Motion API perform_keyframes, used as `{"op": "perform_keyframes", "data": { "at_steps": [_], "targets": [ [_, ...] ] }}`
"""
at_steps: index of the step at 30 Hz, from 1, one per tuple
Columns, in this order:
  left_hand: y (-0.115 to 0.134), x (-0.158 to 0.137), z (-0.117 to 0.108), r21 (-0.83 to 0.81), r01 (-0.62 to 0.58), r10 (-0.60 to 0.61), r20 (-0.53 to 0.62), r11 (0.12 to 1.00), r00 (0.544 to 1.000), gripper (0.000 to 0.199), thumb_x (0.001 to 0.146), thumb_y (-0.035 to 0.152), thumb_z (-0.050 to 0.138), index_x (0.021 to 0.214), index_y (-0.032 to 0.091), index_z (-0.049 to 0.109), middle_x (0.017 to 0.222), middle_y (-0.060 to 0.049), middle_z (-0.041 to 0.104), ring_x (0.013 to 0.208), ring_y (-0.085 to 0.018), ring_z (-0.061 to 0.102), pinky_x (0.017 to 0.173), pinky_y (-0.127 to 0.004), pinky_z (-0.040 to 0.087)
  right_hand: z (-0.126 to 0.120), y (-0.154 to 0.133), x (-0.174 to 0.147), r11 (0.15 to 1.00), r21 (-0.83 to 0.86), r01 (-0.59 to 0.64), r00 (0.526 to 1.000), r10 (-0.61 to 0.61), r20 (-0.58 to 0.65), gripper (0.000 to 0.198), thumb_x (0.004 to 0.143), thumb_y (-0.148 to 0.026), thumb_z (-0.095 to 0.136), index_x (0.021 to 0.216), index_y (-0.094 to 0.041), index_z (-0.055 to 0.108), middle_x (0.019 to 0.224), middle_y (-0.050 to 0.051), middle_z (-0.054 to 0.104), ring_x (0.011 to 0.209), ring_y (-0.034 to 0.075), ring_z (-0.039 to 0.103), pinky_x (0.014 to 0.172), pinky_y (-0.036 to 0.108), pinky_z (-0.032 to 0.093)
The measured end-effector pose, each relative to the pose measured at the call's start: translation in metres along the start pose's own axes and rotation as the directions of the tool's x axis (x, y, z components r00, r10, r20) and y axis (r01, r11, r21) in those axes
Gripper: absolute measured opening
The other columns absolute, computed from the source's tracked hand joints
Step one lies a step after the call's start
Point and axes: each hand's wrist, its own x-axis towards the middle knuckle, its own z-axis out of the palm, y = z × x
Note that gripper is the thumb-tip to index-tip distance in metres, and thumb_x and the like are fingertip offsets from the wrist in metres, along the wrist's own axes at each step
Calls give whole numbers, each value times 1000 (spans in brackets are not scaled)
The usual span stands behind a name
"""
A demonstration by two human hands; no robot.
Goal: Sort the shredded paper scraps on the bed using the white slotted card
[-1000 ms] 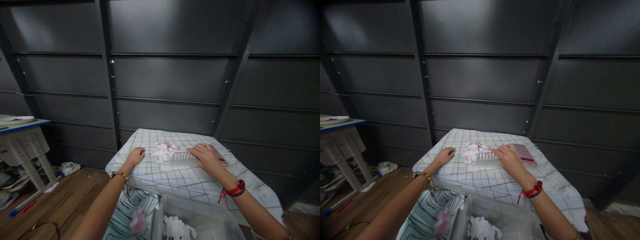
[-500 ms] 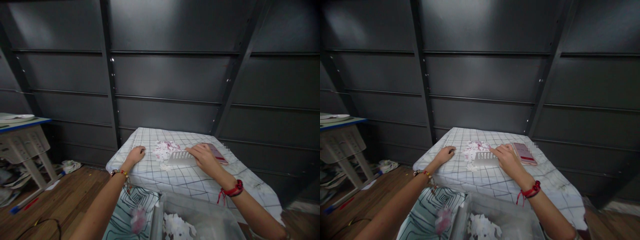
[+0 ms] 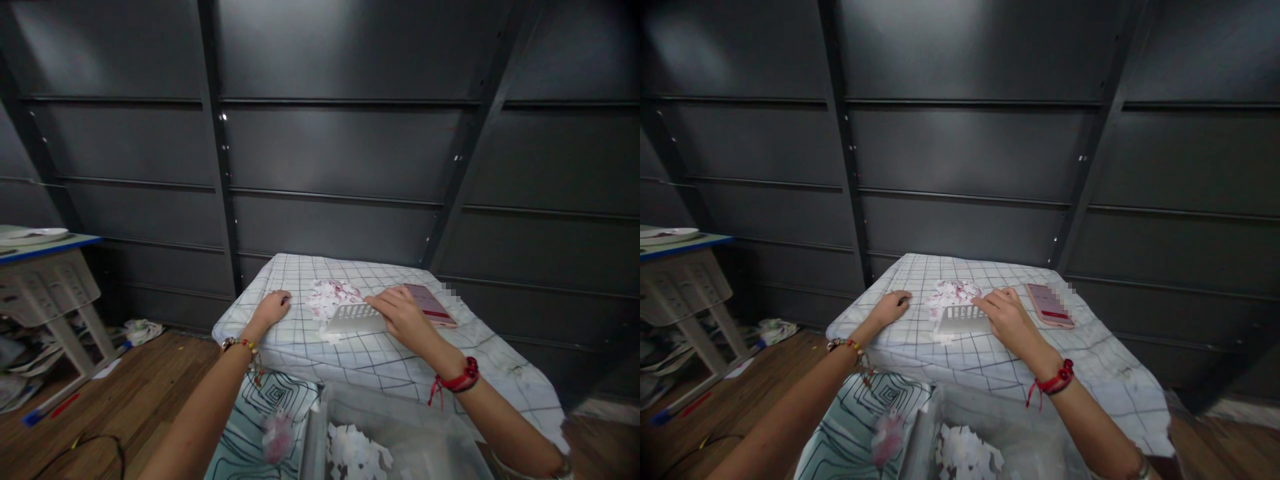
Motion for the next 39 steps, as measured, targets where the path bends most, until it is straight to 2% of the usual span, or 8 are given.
{"op": "perform_keyframes", "data": {
  "at_steps": [6, 11, 16, 28, 32, 39],
  "targets": [
    [0, 0, 0, -3, 6, -6, 1, 1000, 1000, 34, 79, 13, 47, 108, 12, 65, 111, -9, 67, 104, -20, 60, 95, -27, 41, -6, 6, -5, 999, -24, -29, 999, 30, 19, 37, 74, 1, 41, 101, -14, 61, 77, 5, 63, 77, 18, 51, 76, 33, 33],
    [1, 0, -1, -5, 3, -3, 2, 1000, 1000, 34, 79, 13, 47, 108, 13, 65, 111, -9, 67, 105, -20, 59, 96, -26, 40, -5, 1, -1, 1000, 2, -2, 1000, 2, 8, 36, 76, 0, 40, 101, -14, 61, 80, 6, 64, 77, 17, 51, 76, 33, 35],
    [2, -1, -2, -10, 11, -10, 5, 1000, 1000, 33, 79, 12, 47, 106, 14, 66, 111, -8, 67, 105, -20, 59, 97, -27, 40, -6, 3, -3, 1000, 6, -14, 999, 13, 31, 40, 73, 2, 38, 101, -15, 62, 79, 5, 63, 77, 18, 52, 76, 34, 35],
    [6, -2, -5, -2, 18, -18, 14, 1000, 1000, 34, 79, 12, 48, 108, 10, 65, 112, -10, 66, 106, -20, 59, 96, -26, 40, -8, 6, -5, 1000, -2, 7, 1000, -7, 28, 38, 73, 2, 38, 98, -15, 61, 78, 5, 63, 77, 17, 52, 76, 32, 34],
    [7, -2, -6, -3, 23, -23, 14, 1000, 1000, 33, 79, 11, 47, 107, 13, 66, 111, -8, 66, 105, -20, 59, 96, -26, 40, -11, 13, -11, 999, -36, -32, 999, 33, 37, 41, 72, 1, 38, 100, -16, 61, 81, 5, 64, 78, 18, 53, 77, 35, 35],
    [8, -3, -6, -8, 27, -27, 10, 1000, 1000, 33, 80, 12, 47, 106, 13, 66, 111, -9, 67, 105, -20, 59, 96, -26, 40, -14, 18, -15, 998, -48, -40, 999, 41, 31, 38, 76, -2, 37, 100, -16, 62, 83, 6, 65, 77, 18, 53, 78, 36, 35]
  ]
}}
